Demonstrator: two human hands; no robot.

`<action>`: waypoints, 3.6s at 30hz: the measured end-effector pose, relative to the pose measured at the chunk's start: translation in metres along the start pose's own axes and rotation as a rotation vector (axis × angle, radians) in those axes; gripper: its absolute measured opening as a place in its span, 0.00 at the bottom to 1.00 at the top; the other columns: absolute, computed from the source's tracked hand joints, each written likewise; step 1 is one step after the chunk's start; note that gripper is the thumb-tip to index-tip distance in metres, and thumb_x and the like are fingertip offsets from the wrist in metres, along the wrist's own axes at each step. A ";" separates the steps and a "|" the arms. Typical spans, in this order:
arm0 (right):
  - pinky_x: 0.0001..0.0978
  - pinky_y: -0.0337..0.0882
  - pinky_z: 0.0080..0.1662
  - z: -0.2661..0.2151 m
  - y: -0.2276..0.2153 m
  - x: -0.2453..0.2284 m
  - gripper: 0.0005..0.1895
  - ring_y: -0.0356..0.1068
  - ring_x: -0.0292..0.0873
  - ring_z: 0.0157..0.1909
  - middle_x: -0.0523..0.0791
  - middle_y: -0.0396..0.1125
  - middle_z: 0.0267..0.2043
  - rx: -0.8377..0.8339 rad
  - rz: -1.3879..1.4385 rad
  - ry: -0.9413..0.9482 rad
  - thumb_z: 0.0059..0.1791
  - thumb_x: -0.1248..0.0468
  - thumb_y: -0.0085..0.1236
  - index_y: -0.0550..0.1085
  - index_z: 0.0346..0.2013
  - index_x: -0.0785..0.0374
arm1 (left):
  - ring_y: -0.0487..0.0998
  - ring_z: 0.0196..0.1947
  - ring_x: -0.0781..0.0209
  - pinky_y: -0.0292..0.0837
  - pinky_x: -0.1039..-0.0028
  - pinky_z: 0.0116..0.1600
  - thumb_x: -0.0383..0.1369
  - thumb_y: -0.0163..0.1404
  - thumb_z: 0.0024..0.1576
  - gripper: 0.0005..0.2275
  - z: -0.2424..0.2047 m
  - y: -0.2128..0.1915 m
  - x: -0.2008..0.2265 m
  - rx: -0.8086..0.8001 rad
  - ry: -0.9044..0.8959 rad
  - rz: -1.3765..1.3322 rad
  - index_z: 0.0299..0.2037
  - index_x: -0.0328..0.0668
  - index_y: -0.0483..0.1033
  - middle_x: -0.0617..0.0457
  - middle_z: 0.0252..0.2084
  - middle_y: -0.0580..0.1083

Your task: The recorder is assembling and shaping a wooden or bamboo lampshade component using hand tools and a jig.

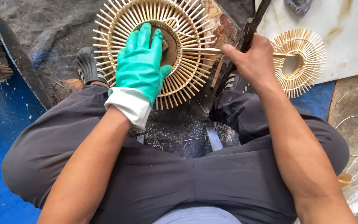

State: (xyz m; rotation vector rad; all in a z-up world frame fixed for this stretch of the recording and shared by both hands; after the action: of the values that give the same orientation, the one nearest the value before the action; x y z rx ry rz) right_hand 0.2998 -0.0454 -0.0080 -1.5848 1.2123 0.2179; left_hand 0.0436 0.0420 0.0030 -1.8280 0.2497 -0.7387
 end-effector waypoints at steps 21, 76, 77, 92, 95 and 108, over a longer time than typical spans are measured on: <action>0.22 0.72 0.42 -0.055 -0.017 -0.081 0.06 0.72 0.36 0.38 0.44 0.73 0.38 0.085 0.265 -0.515 0.55 0.71 0.69 0.77 0.38 0.68 | 0.58 0.70 0.36 0.58 0.46 0.66 0.43 0.61 0.54 0.36 -0.005 0.004 -0.002 0.085 0.074 -0.010 0.71 0.38 0.62 0.39 0.73 0.58; 0.28 0.81 0.26 0.012 0.015 -0.015 0.17 0.78 0.40 0.28 0.52 0.73 0.30 -0.092 -0.059 -0.024 0.52 0.58 0.65 0.73 0.38 0.71 | 0.60 0.68 0.34 0.56 0.45 0.66 0.44 0.65 0.51 0.37 -0.012 0.001 -0.014 0.086 0.049 0.013 0.68 0.31 0.65 0.38 0.71 0.60; 0.29 0.79 0.25 0.012 0.015 -0.014 0.17 0.77 0.41 0.27 0.52 0.73 0.29 -0.097 -0.079 -0.011 0.52 0.58 0.65 0.73 0.38 0.71 | 0.60 0.68 0.35 0.56 0.45 0.66 0.44 0.65 0.50 0.38 -0.010 0.000 -0.013 0.058 0.034 0.001 0.68 0.31 0.64 0.38 0.71 0.60; 0.30 0.80 0.27 0.018 0.000 -0.010 0.16 0.78 0.42 0.27 0.52 0.73 0.29 -0.046 -0.051 0.033 0.52 0.57 0.66 0.73 0.35 0.68 | 0.60 0.68 0.39 0.60 0.46 0.63 0.41 0.65 0.49 0.39 -0.003 -0.013 -0.016 -0.038 -0.080 -0.024 0.69 0.35 0.61 0.41 0.71 0.60; 0.31 0.79 0.27 0.015 0.014 -0.018 0.17 0.78 0.43 0.29 0.52 0.74 0.31 -0.077 -0.038 0.022 0.51 0.58 0.66 0.73 0.38 0.71 | 0.60 0.69 0.39 0.59 0.46 0.64 0.43 0.66 0.48 0.40 0.002 -0.008 -0.020 -0.023 -0.059 0.002 0.69 0.34 0.60 0.42 0.71 0.60; 0.33 0.77 0.28 0.008 0.010 -0.024 0.19 0.76 0.44 0.27 0.51 0.75 0.30 -0.141 -0.146 0.055 0.51 0.56 0.68 0.76 0.37 0.71 | 0.59 0.69 0.41 0.56 0.42 0.67 0.41 0.66 0.46 0.42 0.003 -0.001 -0.025 -0.024 0.114 0.046 0.70 0.36 0.60 0.45 0.71 0.61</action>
State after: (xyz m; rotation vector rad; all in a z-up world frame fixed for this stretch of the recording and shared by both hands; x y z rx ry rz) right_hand 0.2841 -0.0239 -0.0019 -1.8041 1.1381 0.1691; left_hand 0.0260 0.0573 -0.0062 -1.7993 0.3753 -0.8113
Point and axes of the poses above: each hand's wrist, its own z-axis towards the middle knuckle, its own y-axis out of the palm, x = y × z, the point moved 7 cm from there along z, towards the middle knuckle
